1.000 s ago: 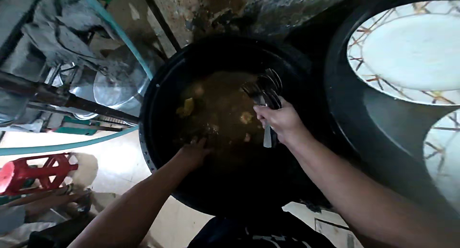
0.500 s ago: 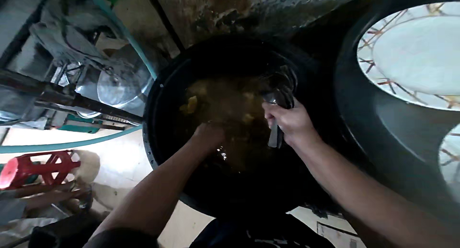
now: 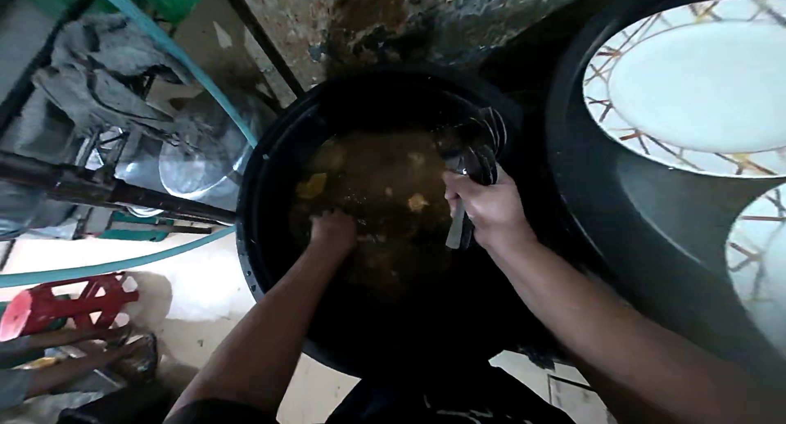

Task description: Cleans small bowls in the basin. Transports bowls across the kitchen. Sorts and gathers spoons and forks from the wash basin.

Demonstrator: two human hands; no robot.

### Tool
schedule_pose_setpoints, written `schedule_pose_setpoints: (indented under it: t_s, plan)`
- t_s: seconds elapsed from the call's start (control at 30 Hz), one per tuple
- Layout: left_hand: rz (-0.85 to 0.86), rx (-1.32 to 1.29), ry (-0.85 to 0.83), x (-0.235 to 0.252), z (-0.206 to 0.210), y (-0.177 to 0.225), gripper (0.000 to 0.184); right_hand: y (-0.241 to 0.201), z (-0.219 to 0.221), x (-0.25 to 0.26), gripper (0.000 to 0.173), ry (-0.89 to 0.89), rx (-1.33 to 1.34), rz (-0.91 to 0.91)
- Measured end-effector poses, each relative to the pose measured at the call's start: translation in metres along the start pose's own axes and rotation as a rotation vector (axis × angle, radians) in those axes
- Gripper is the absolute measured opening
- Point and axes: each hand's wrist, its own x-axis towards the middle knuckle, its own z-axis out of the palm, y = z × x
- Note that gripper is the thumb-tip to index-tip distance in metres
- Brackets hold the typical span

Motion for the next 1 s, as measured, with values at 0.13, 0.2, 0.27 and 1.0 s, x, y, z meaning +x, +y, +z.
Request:
schedule_pose_setpoints:
  t_s: [0.13, 0.2, 0.27, 1.0]
  plan:
    - [0.405, -0.017, 0.158, -0.01, -0.009, 0.077, 0.044, 0.003, 0.0, -0.002, 0.02, 0.004, -0.036, -0.087]
    - [0.596, -0.205, 0.15, -0.012, 0.002, 0.1, 0.047, 0.002, 0.001, -0.005, 0.023, 0.003, -0.113, -0.094]
    - [0.641, -0.374, 0.096, -0.011, 0.012, 0.109, 0.047, 0.002, 0.002, -0.008, 0.025, -0.012, -0.174, -0.091]
    - [0.433, -0.737, 0.297, -0.049, 0.014, -0.04, 0.036, 0.002, 0.007, -0.005, 0.021, -0.266, -0.086, 0.088]
